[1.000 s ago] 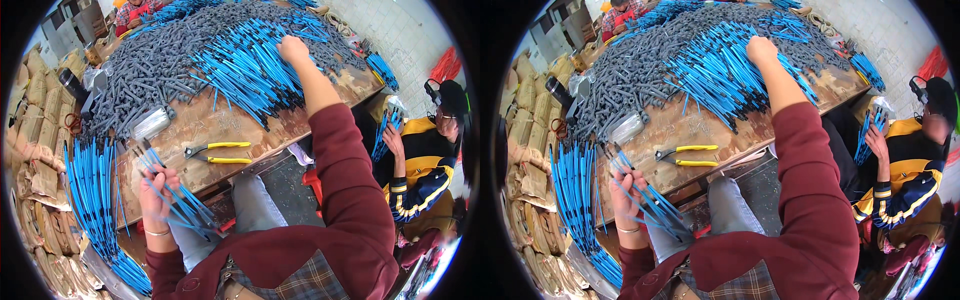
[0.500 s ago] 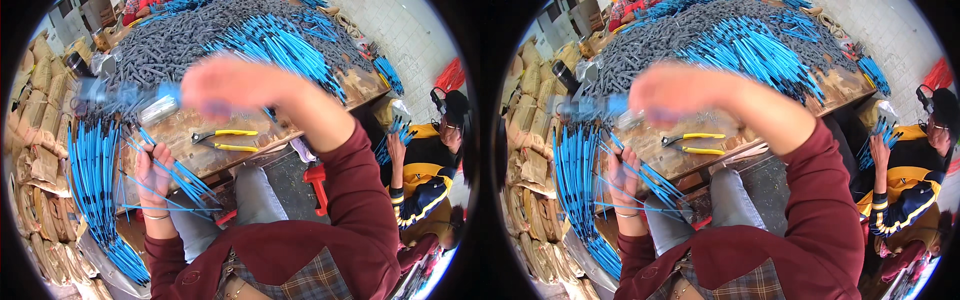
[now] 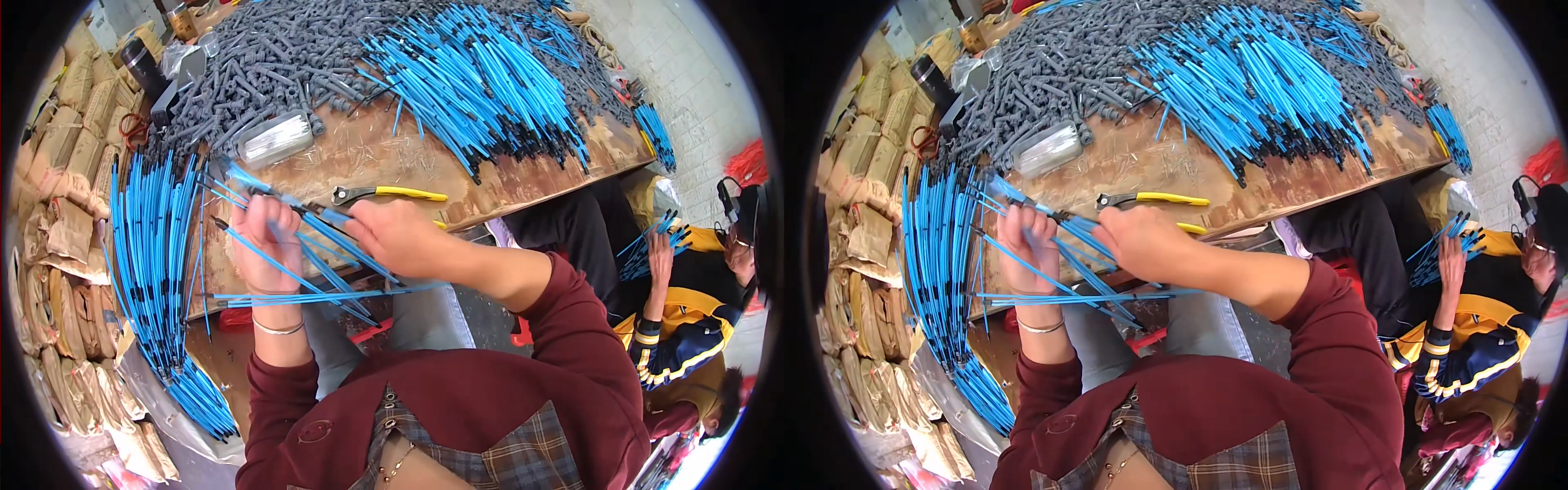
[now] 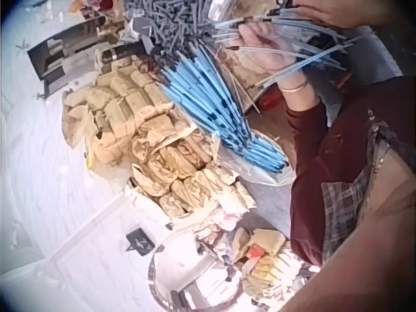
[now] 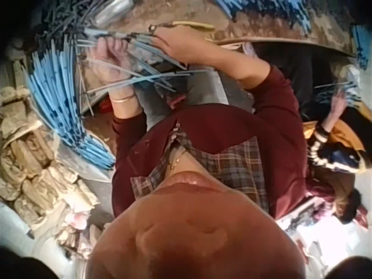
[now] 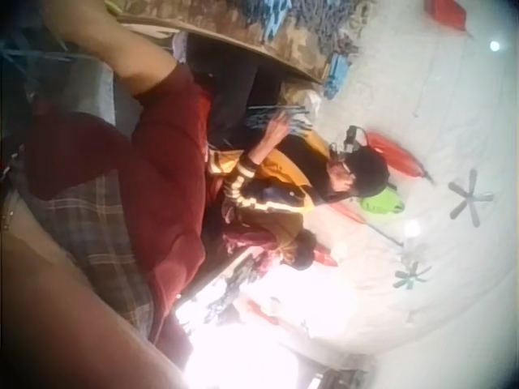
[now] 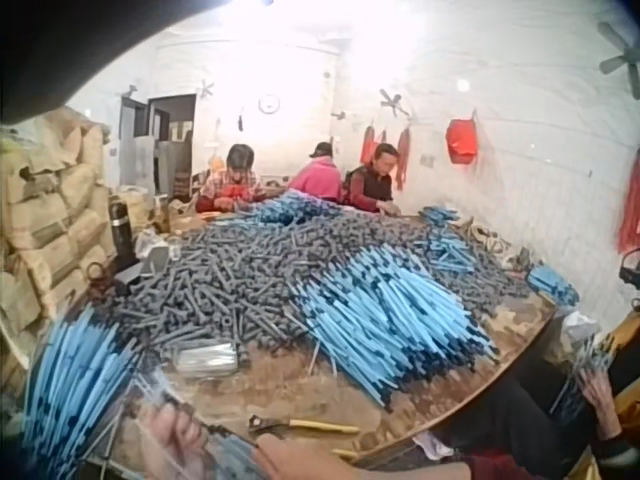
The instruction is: The person gathers umbrella ribs, threads a wire through their ends, and attaches them to a plastic hub before tightening and trimming the wire with pliers.
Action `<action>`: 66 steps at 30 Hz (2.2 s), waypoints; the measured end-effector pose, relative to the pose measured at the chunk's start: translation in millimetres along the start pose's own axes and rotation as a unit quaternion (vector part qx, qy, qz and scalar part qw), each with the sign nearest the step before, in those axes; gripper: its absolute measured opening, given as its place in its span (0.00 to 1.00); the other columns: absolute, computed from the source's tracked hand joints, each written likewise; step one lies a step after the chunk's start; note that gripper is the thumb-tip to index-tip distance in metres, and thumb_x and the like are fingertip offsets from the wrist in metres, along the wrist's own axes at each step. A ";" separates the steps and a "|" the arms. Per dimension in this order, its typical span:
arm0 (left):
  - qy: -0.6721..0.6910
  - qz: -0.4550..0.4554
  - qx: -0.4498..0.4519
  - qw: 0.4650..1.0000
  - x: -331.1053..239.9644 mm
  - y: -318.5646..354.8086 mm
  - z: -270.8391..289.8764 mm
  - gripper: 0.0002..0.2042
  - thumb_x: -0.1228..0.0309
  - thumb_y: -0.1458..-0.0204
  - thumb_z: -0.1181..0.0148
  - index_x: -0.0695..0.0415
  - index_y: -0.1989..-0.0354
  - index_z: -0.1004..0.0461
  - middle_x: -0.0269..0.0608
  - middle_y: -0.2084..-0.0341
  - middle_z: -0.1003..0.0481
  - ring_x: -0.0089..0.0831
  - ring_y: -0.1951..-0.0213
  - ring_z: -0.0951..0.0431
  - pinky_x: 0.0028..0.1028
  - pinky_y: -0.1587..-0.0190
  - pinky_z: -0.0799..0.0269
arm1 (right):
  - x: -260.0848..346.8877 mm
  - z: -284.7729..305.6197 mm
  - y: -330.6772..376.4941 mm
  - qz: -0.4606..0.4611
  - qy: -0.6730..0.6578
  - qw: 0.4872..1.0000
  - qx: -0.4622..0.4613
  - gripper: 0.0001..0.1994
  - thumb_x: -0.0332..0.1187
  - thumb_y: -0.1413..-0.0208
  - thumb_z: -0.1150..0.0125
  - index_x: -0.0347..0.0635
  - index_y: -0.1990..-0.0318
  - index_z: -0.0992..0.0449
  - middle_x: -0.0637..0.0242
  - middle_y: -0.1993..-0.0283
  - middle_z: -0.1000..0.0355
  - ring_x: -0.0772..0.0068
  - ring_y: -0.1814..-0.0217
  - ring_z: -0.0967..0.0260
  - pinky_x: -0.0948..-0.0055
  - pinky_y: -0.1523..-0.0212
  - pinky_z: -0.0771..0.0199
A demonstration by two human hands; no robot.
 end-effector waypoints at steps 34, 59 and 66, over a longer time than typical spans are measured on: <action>-0.067 0.124 -0.029 0.990 -36.9 13.6 -7.1 0.09 0.70 0.46 0.51 0.59 0.58 0.33 0.51 0.67 0.25 0.37 0.69 0.23 0.29 0.69 0.26 | 26.7 149.0 -113.8 0.136 -0.045 0.946 -0.291 0.09 0.33 0.48 0.49 0.40 0.61 0.29 0.53 0.69 0.30 0.50 0.67 0.31 0.64 0.67 0.31; -0.045 0.059 -0.031 0.997 -42.3 -6.2 -39.6 0.11 0.71 0.46 0.50 0.59 0.54 0.34 0.40 0.78 0.30 0.27 0.82 0.31 0.25 0.78 0.32 | 44.6 36.6 -63.1 0.152 0.021 0.979 0.130 0.09 0.33 0.49 0.47 0.39 0.63 0.26 0.55 0.73 0.28 0.55 0.71 0.30 0.65 0.67 0.32; -0.061 0.096 0.096 0.989 -60.9 29.7 -55.7 0.16 0.73 0.51 0.44 0.62 0.54 0.35 0.38 0.85 0.34 0.27 0.84 0.32 0.26 0.83 0.34 | -23.5 55.3 -109.7 0.049 0.031 0.995 0.084 0.13 0.39 0.49 0.45 0.42 0.61 0.25 0.56 0.67 0.26 0.60 0.69 0.28 0.66 0.65 0.30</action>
Point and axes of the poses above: each hand's wrist, its own y-axis away from the middle knuckle, its own z-axis out of the back of the hand, x = y × z, the point moved 3 cm from there along -y, towards the middle knuckle
